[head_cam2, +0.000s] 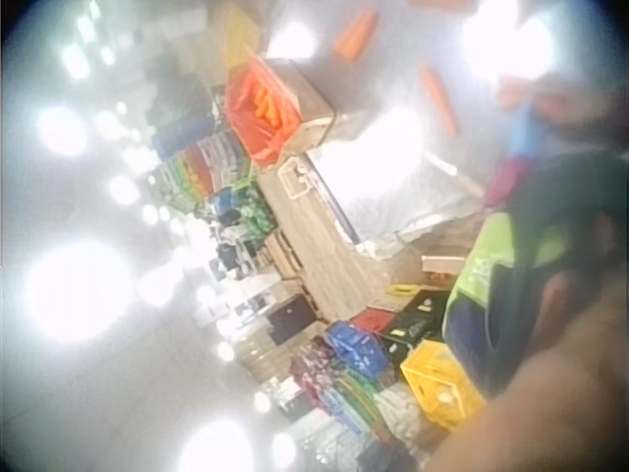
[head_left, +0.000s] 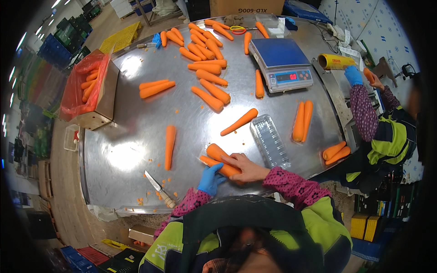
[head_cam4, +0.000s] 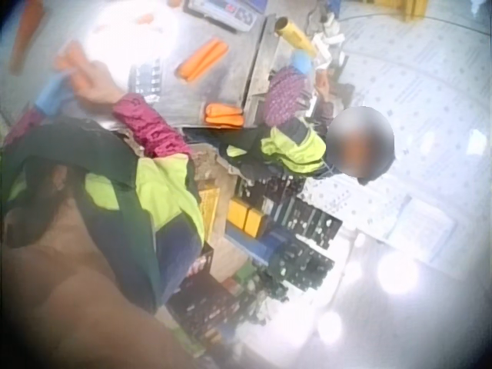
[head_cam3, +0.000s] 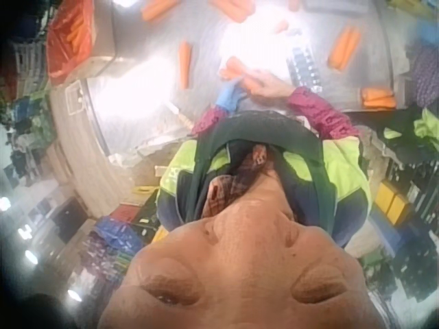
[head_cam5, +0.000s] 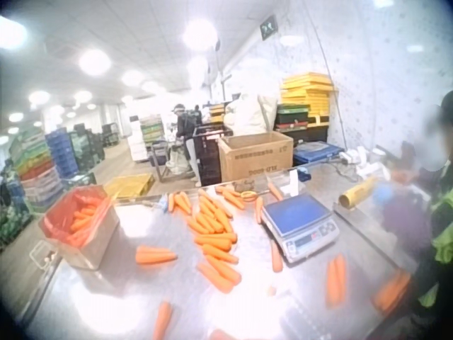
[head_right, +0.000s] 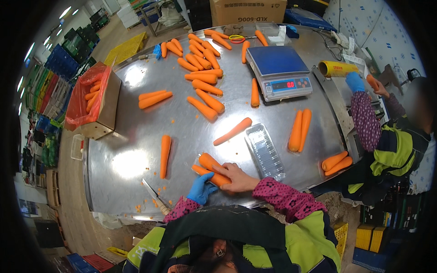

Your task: The person organizes and packs carrots into plastic containers at a metal workbench, weighing them on a digital scale and wrapping the containers with film.

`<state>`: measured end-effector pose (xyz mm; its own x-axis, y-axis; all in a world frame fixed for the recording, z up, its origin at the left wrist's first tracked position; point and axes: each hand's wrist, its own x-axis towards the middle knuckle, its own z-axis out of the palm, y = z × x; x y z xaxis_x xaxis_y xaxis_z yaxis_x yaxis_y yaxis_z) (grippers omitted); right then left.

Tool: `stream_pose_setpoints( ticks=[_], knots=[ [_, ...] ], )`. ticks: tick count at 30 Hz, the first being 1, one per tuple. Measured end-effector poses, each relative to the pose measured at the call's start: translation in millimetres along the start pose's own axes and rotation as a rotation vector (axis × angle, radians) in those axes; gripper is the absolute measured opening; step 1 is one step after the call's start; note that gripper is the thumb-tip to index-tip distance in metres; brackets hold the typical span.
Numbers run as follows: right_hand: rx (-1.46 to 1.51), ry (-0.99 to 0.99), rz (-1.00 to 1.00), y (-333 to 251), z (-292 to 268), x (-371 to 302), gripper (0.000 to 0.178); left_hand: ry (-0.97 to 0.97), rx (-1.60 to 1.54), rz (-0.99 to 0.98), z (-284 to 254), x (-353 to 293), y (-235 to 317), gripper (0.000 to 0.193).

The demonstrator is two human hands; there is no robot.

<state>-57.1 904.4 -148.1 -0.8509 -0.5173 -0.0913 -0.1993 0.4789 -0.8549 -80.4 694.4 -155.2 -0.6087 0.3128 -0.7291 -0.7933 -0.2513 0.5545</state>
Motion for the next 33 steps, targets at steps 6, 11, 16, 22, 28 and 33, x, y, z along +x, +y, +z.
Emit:
stream_pose_setpoints(
  ticks=[6,11,16,22,28,33],
  knots=[
    [-0.024,0.143,-0.016,-39.4,-18.3,-3.1,0.109,0.017,-0.016,0.152,41.6,-30.3,22.1,0.052],
    [0.185,0.124,-0.079,-35.5,-68.2,4.7,0.118,-0.055,0.05,0.236,62.3,-23.4,41.0,0.047],
    [0.517,0.041,0.055,-23.4,-119.5,6.7,0.114,-0.055,0.008,0.242,96.9,-15.9,60.4,0.049],
    [0.38,0.285,0.089,-15.1,-229.8,13.4,0.116,0.107,0.145,0.186,57.8,27.9,34.6,0.049],
    [-0.51,0.677,0.535,91.7,-369.0,72.4,0.12,0.278,0.427,0.625,6.2,28.3,-39.0,0.046],
    [-0.611,0.704,0.783,154.5,-426.8,92.7,0.118,0.347,0.638,0.884,7.4,33.5,-48.7,0.043]
  ],
)
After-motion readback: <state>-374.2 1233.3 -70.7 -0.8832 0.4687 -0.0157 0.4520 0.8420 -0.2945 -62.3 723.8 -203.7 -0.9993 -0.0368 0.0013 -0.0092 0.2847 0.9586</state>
